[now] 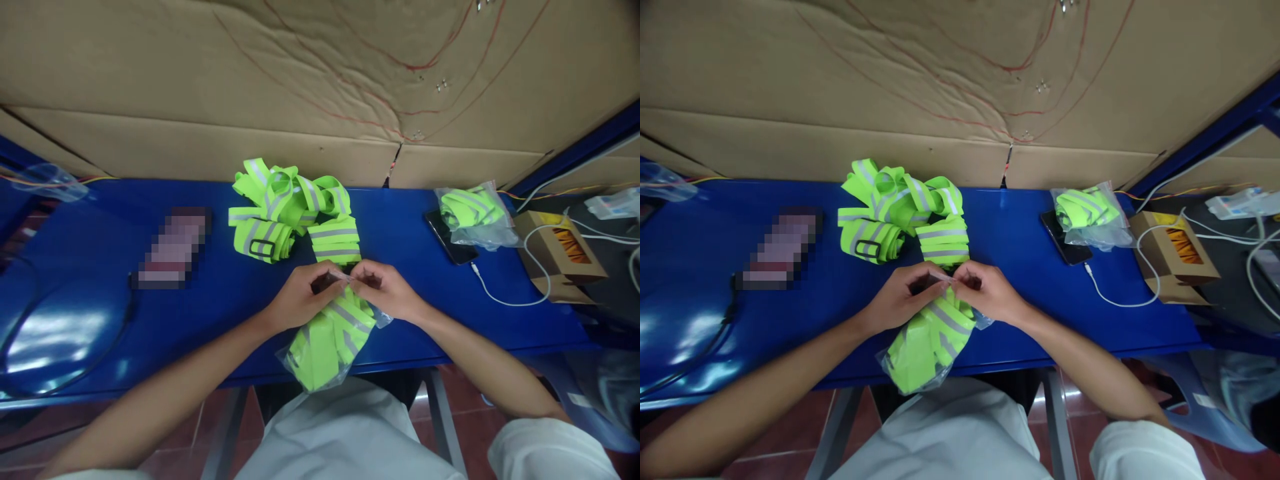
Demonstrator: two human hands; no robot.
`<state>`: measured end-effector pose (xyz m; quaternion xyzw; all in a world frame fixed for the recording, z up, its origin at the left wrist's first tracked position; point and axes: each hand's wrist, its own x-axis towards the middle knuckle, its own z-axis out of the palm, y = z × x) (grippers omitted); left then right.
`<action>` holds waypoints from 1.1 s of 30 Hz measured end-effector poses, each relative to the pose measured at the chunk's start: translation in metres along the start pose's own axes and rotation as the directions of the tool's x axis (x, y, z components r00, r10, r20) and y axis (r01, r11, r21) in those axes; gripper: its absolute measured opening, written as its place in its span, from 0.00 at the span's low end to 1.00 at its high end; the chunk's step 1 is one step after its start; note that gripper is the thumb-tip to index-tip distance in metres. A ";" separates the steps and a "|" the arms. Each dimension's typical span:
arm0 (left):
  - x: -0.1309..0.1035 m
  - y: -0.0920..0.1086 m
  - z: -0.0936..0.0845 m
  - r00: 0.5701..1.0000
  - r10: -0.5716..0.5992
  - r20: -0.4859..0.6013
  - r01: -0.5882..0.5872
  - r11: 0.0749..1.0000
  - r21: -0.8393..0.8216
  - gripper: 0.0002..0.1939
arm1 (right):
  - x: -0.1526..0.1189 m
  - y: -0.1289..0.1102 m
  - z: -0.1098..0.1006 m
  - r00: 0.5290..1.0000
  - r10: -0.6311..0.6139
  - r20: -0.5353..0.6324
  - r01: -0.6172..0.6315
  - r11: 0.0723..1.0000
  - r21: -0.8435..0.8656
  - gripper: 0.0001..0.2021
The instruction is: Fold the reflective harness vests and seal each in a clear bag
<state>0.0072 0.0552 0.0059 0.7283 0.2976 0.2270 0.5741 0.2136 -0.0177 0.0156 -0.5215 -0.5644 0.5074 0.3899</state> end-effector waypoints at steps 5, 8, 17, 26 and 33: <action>-0.002 0.002 0.001 1.000 0.010 0.000 -0.010 1.000 0.014 0.16 | -0.002 -0.003 0.001 0.998 -0.064 -0.014 0.063 0.996 -0.063 0.04; -0.003 0.002 0.003 1.000 0.004 -0.001 -0.004 1.000 0.012 0.15 | -0.004 -0.007 0.001 0.995 -0.097 -0.023 0.094 0.988 -0.120 0.04; -0.002 0.001 0.006 0.996 -0.032 -0.088 0.022 0.993 -0.112 0.15 | -0.003 -0.010 -0.005 0.999 -0.022 0.045 0.023 0.999 -0.023 0.15; -0.001 0.003 -0.002 0.997 0.005 -0.083 -0.009 0.999 -0.049 0.17 | -0.001 -0.010 -0.003 0.999 -0.042 -0.005 0.042 0.997 0.059 0.15; 0.007 0.001 -0.013 0.951 -0.043 -0.306 -0.016 0.982 -0.187 0.22 | 0.003 -0.011 -0.034 0.999 -0.041 -0.008 0.041 0.999 -0.003 0.22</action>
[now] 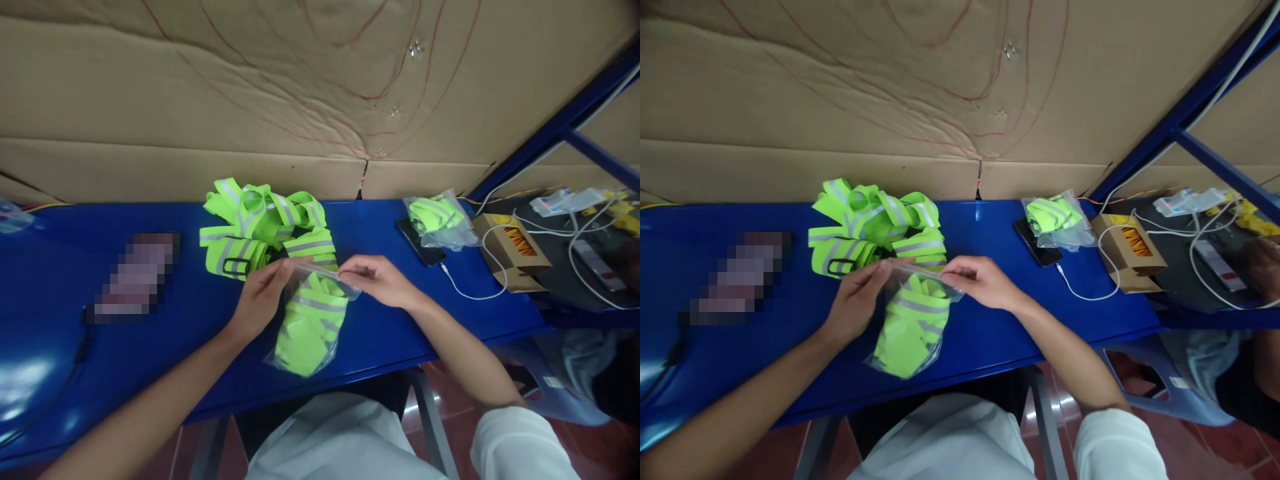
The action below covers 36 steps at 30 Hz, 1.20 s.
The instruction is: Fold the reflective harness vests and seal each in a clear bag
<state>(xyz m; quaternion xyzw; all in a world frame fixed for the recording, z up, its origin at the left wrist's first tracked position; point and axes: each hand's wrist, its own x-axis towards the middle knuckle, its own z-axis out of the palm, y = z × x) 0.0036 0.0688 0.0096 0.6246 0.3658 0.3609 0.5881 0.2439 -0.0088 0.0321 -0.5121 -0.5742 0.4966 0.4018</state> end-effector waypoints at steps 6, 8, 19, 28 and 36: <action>-0.002 0.008 0.005 0.996 0.050 0.069 -0.038 0.986 -0.165 0.24 | 0.001 0.008 -0.055 0.854 -0.298 -0.426 0.035 0.851 -0.524 0.12; -0.005 0.010 0.008 0.992 0.070 0.100 -0.057 0.990 -0.133 0.20 | 0.004 0.017 -0.076 0.767 -0.364 -0.528 -0.044 0.791 -0.610 0.11; -0.009 -0.009 0.011 0.963 0.139 0.230 -0.165 0.981 0.102 0.15 | 0.016 0.051 -0.129 0.588 -0.435 -0.682 -0.159 0.764 -0.625 0.15; 0.000 -0.008 0.004 0.860 0.509 0.032 -0.430 0.691 0.581 0.25 | 0.018 0.051 -0.140 0.356 -0.563 -0.746 -0.316 0.679 -0.663 0.16; 0.013 -0.026 0.006 0.925 0.331 0.186 -0.366 0.648 0.667 0.49 | 0.020 0.021 -0.081 0.569 -0.568 -0.595 -0.194 0.610 -0.768 0.23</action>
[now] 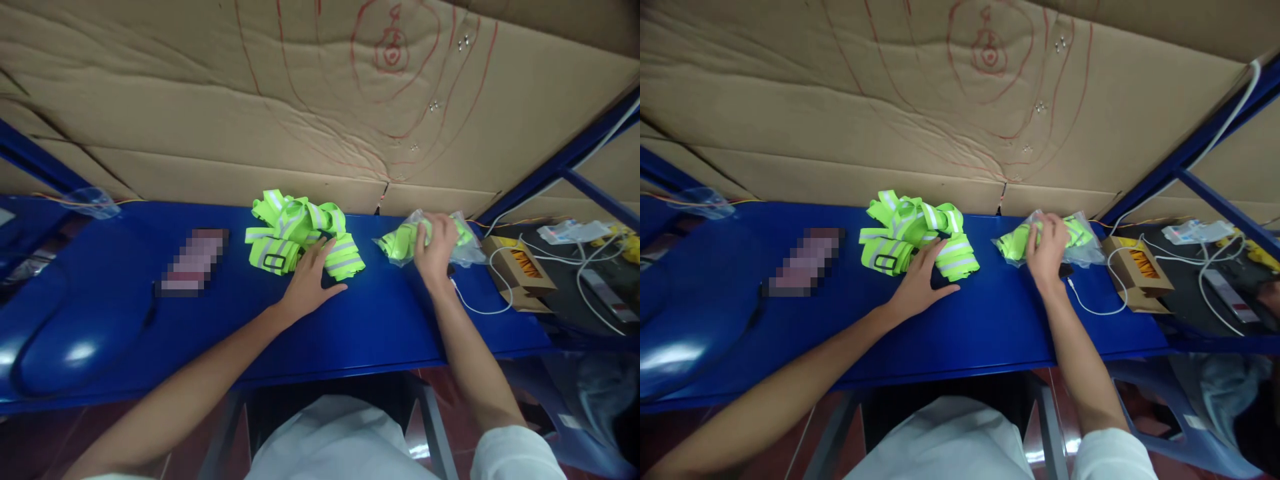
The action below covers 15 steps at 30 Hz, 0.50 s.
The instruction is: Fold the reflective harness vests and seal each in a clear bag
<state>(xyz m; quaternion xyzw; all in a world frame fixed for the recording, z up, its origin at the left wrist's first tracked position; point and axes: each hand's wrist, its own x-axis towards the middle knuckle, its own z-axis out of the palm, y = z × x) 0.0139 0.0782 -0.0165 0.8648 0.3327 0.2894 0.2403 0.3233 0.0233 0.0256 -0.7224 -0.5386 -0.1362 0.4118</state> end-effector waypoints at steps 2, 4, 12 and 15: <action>0.001 -0.002 0.002 1.000 -0.017 0.003 0.017 0.999 -0.029 0.46 | -0.011 -0.028 0.007 0.951 -0.060 0.302 -0.024 0.964 0.265 0.24; 0.001 -0.004 0.002 0.999 -0.036 0.000 0.036 0.999 -0.041 0.43 | -0.022 -0.052 0.017 0.873 -0.108 0.475 -0.093 0.920 0.380 0.25; 0.000 -0.010 0.001 0.997 -0.055 0.052 0.060 0.992 -0.108 0.64 | -0.056 -0.088 0.029 0.769 -0.149 0.621 -0.332 0.738 0.588 0.34; 0.000 -0.010 0.000 1.000 -0.024 0.020 0.027 0.984 -0.177 0.63 | -0.062 -0.088 0.025 0.759 -0.173 0.627 -0.404 0.631 0.663 0.28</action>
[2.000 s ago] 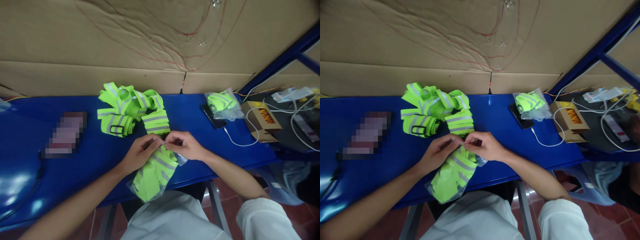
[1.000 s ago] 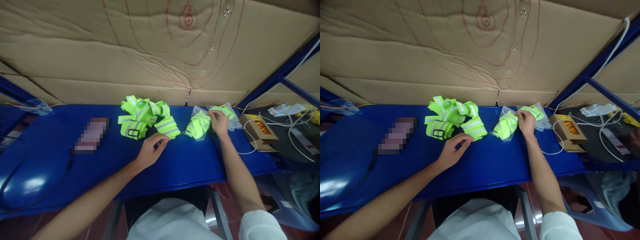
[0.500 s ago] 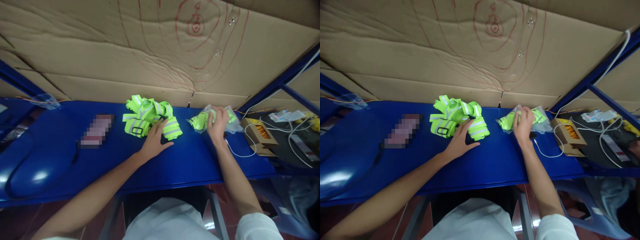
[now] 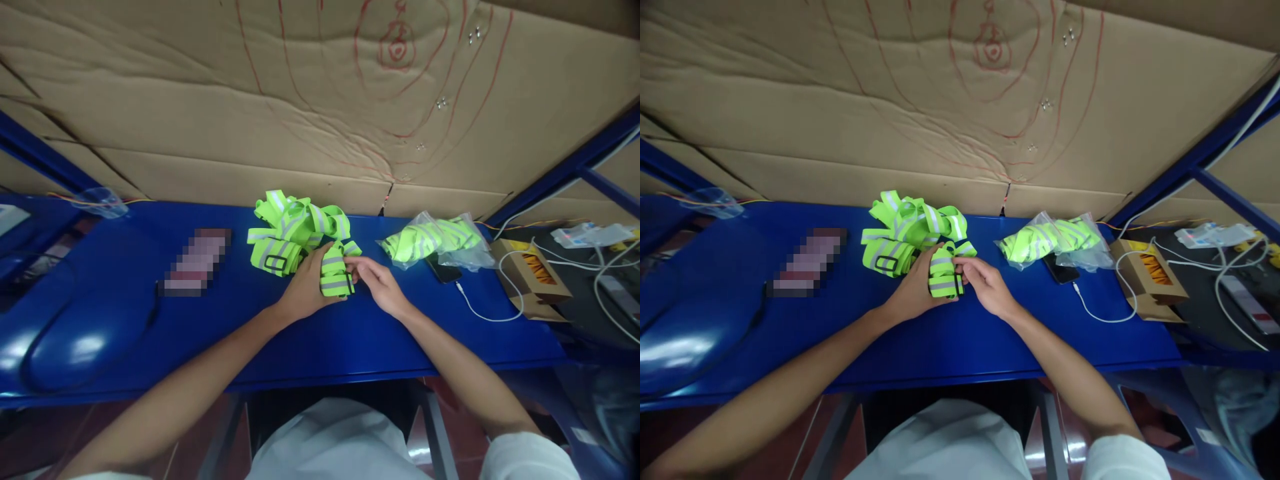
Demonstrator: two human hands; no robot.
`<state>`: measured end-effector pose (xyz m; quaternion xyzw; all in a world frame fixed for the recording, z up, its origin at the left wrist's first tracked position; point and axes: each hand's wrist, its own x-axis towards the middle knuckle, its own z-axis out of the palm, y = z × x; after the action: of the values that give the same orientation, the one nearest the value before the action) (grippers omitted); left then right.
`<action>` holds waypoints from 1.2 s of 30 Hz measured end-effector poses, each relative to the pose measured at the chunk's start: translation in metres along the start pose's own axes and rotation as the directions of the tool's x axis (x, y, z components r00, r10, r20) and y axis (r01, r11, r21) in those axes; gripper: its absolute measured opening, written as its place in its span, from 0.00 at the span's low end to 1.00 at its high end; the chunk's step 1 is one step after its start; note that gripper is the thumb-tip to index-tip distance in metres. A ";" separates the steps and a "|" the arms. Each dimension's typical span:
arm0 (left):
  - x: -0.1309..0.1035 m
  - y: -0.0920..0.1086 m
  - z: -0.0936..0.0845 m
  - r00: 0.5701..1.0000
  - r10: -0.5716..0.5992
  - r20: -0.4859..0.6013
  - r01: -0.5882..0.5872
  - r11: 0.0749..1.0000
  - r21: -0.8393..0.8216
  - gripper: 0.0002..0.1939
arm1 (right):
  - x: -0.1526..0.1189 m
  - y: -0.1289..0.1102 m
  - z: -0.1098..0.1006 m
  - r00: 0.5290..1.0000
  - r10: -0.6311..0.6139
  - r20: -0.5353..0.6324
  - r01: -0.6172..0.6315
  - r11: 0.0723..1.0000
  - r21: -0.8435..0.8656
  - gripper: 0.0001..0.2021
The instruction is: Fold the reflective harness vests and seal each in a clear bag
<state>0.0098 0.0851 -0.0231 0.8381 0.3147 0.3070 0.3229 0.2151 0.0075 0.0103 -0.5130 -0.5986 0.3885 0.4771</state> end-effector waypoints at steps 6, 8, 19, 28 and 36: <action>0.003 0.006 -0.008 0.997 -0.053 -0.056 0.028 0.929 -0.369 0.55 | -0.001 0.002 -0.003 0.999 0.038 0.015 -0.040 0.992 0.122 0.25; 0.002 0.009 -0.010 0.993 -0.116 -0.023 0.090 0.869 -0.487 0.56 | -0.003 0.003 -0.001 0.998 0.019 0.062 -0.026 0.994 0.106 0.31; -0.001 0.020 -0.011 0.960 -0.159 0.231 0.278 0.428 -0.860 0.33 | -0.011 0.007 0.007 0.995 -0.048 0.088 0.084 0.877 -0.474 0.49; 0.008 0.029 -0.037 0.952 -0.284 0.116 0.240 0.455 -0.857 0.39 | -0.015 -0.013 0.009 0.975 -0.140 0.174 0.218 0.420 -0.881 0.36; -0.002 0.051 -0.042 0.962 -0.264 0.077 0.187 0.425 -0.886 0.37 | -0.019 -0.020 0.002 0.953 -0.256 0.160 0.226 0.255 -0.940 0.17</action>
<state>-0.0049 0.0681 0.0398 0.4856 0.2298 0.4099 0.7371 0.2084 -0.0148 0.0260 -0.6023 -0.7757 -0.1250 0.1414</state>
